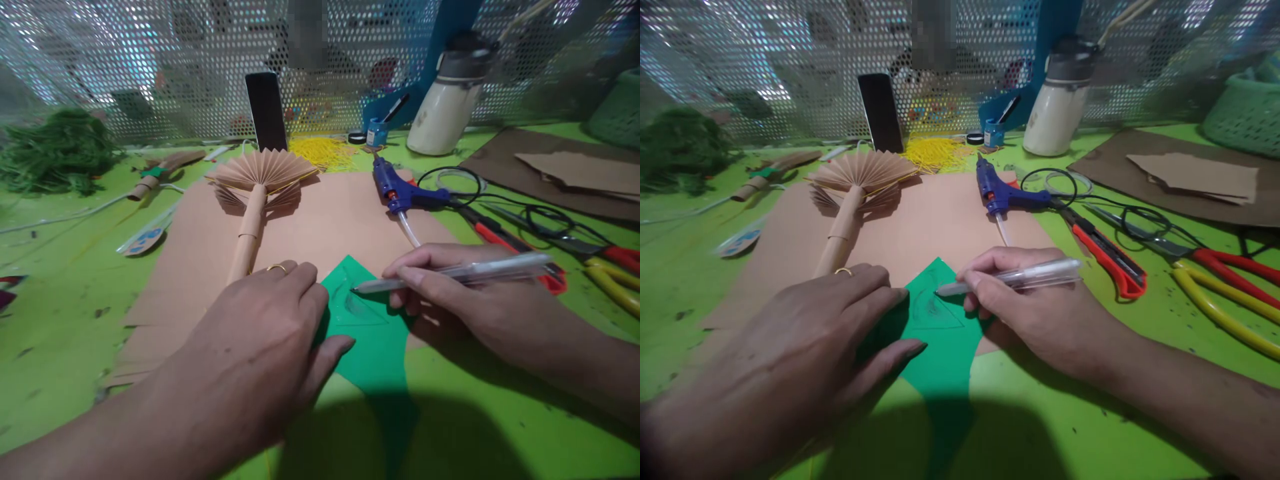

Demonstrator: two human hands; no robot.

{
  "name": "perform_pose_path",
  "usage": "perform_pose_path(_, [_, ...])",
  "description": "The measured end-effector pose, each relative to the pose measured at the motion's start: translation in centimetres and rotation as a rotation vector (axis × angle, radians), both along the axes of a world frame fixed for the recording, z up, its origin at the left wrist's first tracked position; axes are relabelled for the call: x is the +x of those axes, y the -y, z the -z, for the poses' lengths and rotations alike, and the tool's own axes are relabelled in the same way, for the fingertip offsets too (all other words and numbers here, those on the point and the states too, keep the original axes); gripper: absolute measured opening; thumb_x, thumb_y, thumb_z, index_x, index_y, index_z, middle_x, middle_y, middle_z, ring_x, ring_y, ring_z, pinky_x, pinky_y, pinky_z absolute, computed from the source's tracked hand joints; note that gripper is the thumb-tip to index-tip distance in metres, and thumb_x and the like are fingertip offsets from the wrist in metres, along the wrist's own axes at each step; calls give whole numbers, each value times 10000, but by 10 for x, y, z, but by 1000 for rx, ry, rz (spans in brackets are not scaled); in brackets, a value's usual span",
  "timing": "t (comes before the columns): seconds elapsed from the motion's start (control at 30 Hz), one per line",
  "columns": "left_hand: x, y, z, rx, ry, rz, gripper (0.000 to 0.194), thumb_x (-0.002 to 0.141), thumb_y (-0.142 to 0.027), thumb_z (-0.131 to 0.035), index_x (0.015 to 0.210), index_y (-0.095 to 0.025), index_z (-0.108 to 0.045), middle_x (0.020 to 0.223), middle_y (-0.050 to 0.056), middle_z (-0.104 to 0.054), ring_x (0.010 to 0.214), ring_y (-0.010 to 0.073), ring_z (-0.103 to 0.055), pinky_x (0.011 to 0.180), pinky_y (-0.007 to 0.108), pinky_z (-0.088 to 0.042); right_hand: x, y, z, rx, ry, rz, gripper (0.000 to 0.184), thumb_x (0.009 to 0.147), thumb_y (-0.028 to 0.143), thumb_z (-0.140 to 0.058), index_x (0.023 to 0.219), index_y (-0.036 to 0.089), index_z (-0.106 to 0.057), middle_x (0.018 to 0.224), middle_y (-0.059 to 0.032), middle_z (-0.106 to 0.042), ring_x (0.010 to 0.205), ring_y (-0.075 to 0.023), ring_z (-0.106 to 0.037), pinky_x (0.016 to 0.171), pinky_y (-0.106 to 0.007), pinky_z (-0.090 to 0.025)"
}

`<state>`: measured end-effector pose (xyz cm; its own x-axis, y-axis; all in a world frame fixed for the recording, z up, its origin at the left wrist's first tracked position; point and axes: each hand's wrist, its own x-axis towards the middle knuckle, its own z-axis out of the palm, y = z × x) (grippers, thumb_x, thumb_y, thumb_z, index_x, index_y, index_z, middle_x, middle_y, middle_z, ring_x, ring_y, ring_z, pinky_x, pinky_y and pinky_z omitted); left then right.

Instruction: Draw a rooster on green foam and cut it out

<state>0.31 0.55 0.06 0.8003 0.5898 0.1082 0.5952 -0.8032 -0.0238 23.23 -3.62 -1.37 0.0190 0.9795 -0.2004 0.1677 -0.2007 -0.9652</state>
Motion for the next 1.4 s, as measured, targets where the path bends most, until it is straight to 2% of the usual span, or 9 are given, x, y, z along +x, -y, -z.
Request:
perform_pose_path(0.17, [1,-1,-1,-10,-7,-4,218,910,-394,-678,830,-194,-647,765,46,-561,627,248,-540,549,368,-375,2,0,2,-39,-46,-1,258,938,252,-641,708,181,-731,605,-7,-686,453,-61,-538,405,-116,-405])
perform_pose_path(0.33, [2,-1,-2,13,-18,12,229,920,-408,-671,842,-194,-643,774,46,-568,654,254,-553,571,375,-388,2,-2,3,-21,10,29,210,951,348,-668,838,212,-781,729,-28,-735,546,-101,-629,450,-142,-491])
perform_pose_path(0.43, [2,0,-2,-1,-20,10,230,927,-409,-658,855,-191,-645,784,51,-574,653,253,-555,574,378,-390,1,-2,2,-16,-22,3,210,949,345,-671,830,212,-781,721,-24,-722,555,-106,-652,452,-141,-508])
perform_pose_path(0.6, [1,0,-2,-14,-26,2,227,928,-404,-651,848,-192,-643,783,54,-571,654,260,-556,567,381,-391,4,-2,1,-63,-37,-16,243,952,311,-660,749,196,-727,660,-19,-707,494,-93,-576,441,-166,-462])
perform_pose_path(0.77, [0,0,-1,-12,-35,-1,229,928,-399,-640,837,-188,-634,773,58,-565,640,261,-551,558,382,-386,5,-4,2,-4,38,-6,265,959,428,-666,842,212,-764,748,-29,-737,574,-108,-607,471,-172,-459])
perform_pose_path(0.9, [0,1,-2,-24,-29,-7,227,933,-400,-631,849,-190,-632,782,55,-559,651,260,-552,561,377,-381,7,-4,2,-48,2,-53,246,964,343,-646,786,200,-737,687,-22,-717,538,-112,-592,472,-200,-456])
perform_pose_path(1.07, [1,2,-3,-16,-23,0,227,934,-397,-631,834,-194,-619,774,50,-546,643,252,-538,556,373,-374,9,-5,4,-30,-32,13,260,969,321,-638,754,206,-730,630,6,-675,486,-86,-542,420,-173,-391])
perform_pose_path(1.23, [1,0,-3,-20,-21,4,222,941,-387,-611,839,-190,-623,781,56,-555,642,251,-536,552,379,-392,7,-5,4,-53,-16,-13,222,945,401,-688,845,216,-759,734,-15,-704,550,-102,-580,441,-169,-441])
perform_pose_path(1.4, [2,0,-4,-11,-18,-1,226,928,-388,-626,814,-193,-623,768,56,-559,627,243,-529,538,371,-389,9,-4,4,-53,-14,-64,212,950,385,-671,861,214,-759,751,-22,-716,568,-115,-605,485,-193,-496])
